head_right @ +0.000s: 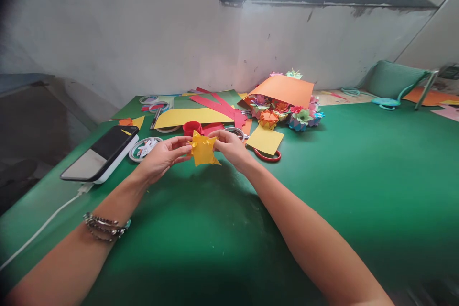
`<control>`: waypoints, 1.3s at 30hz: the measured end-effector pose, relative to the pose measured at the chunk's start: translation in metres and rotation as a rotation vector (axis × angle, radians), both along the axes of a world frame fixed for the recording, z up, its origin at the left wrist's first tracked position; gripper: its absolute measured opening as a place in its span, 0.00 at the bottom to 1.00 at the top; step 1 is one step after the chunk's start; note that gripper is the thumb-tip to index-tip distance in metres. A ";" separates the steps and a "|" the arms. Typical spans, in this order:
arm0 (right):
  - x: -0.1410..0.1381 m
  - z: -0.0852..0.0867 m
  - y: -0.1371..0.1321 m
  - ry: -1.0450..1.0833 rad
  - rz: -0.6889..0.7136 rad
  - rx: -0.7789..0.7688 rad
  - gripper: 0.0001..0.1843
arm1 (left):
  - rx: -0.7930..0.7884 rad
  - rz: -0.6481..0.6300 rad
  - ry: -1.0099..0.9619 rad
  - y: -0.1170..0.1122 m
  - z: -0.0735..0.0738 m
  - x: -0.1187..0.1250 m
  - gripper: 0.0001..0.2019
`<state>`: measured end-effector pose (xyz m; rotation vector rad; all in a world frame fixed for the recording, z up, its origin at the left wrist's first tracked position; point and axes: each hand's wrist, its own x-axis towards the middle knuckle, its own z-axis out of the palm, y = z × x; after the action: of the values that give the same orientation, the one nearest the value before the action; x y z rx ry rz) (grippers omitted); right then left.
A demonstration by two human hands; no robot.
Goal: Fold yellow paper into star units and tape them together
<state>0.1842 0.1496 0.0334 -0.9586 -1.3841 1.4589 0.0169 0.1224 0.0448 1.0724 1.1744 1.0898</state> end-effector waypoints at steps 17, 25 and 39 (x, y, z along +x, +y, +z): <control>0.009 0.012 0.000 -0.404 -0.188 0.266 0.11 | 0.030 0.196 0.185 0.009 -0.011 -0.003 0.04; 0.008 0.016 -0.033 -0.931 0.701 0.723 0.25 | 0.008 0.300 0.076 0.018 -0.015 -0.009 0.04; 0.000 0.005 -0.026 -0.682 0.374 0.555 0.11 | 0.016 0.221 -0.024 0.015 -0.017 0.001 0.01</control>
<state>0.1839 0.1233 0.0384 -0.8850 -2.4139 0.9066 0.0182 0.1375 0.0273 0.9545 1.2893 1.2813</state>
